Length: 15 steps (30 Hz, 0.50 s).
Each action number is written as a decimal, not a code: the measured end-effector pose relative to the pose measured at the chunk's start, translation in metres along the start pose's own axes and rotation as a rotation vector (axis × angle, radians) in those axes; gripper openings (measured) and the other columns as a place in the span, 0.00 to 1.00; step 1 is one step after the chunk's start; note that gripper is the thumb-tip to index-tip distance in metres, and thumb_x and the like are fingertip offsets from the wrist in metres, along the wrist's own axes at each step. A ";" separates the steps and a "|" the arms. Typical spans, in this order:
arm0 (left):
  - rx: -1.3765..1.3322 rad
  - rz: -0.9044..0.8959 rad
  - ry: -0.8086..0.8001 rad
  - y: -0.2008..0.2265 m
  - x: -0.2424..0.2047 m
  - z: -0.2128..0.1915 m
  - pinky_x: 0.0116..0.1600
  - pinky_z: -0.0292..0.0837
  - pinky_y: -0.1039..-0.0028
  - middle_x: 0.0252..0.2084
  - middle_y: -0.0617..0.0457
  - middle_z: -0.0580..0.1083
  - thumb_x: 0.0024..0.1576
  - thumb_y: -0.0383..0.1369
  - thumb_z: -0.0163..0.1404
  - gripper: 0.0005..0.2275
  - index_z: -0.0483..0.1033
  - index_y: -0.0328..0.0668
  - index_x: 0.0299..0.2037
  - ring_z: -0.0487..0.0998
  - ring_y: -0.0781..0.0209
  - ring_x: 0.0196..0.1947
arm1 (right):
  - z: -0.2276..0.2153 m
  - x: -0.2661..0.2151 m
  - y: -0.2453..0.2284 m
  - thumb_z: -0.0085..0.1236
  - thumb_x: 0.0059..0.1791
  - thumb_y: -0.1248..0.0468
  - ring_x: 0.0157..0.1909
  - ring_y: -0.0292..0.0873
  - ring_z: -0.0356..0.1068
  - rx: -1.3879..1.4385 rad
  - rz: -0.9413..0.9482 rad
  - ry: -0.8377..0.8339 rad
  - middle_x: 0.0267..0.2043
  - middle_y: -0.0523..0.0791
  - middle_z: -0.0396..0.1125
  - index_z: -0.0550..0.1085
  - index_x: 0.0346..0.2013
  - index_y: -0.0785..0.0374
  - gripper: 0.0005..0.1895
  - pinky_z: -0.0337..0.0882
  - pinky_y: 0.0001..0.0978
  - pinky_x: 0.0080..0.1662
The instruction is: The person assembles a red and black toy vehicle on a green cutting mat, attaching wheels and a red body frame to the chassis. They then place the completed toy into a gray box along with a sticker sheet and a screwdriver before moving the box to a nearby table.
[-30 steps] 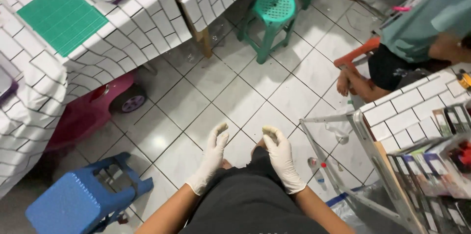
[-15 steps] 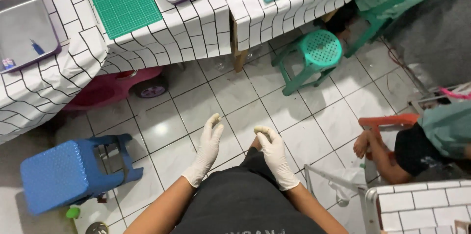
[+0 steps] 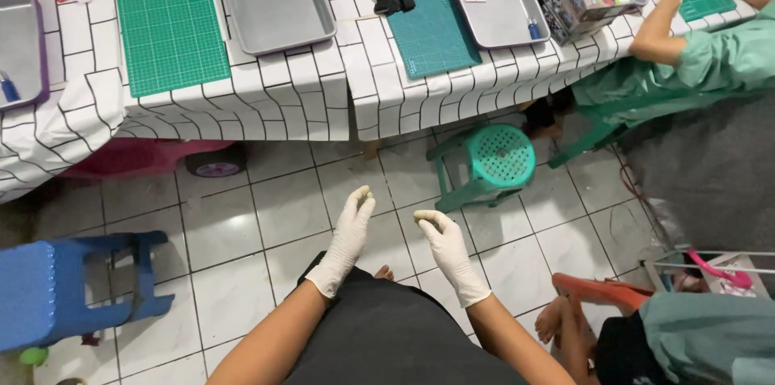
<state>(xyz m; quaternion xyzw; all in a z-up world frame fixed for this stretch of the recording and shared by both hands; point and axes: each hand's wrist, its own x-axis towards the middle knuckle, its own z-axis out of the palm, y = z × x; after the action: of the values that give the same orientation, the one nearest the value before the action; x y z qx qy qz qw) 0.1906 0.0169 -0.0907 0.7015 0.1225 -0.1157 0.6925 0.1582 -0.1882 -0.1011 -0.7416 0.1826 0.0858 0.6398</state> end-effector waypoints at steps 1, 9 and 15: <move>0.000 0.001 0.002 0.004 0.007 0.003 0.72 0.57 0.55 0.65 0.40 0.69 0.65 0.43 0.47 0.23 0.63 0.41 0.67 0.64 0.44 0.69 | -0.007 0.011 -0.004 0.59 0.53 0.67 0.50 0.39 0.74 0.000 -0.001 -0.002 0.45 0.47 0.78 0.80 0.49 0.59 0.11 0.72 0.37 0.57; 0.019 -0.076 0.104 0.068 0.072 0.020 0.74 0.52 0.53 0.69 0.39 0.64 0.65 0.45 0.42 0.24 0.62 0.41 0.69 0.60 0.41 0.71 | -0.062 0.105 -0.034 0.59 0.52 0.67 0.51 0.40 0.73 0.032 0.003 0.089 0.44 0.48 0.76 0.81 0.49 0.60 0.11 0.72 0.37 0.57; -0.006 -0.005 0.155 0.086 0.178 0.028 0.74 0.50 0.55 0.68 0.40 0.65 0.66 0.48 0.41 0.24 0.63 0.43 0.68 0.60 0.44 0.71 | -0.100 0.181 -0.058 0.57 0.53 0.67 0.55 0.45 0.73 0.079 0.028 0.180 0.48 0.52 0.76 0.80 0.51 0.63 0.12 0.69 0.43 0.61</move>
<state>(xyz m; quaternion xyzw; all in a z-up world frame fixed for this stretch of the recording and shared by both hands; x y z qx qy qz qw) 0.3870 -0.0101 -0.0686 0.7061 0.1780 -0.0626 0.6825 0.3356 -0.3086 -0.0969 -0.7178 0.2532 0.0205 0.6483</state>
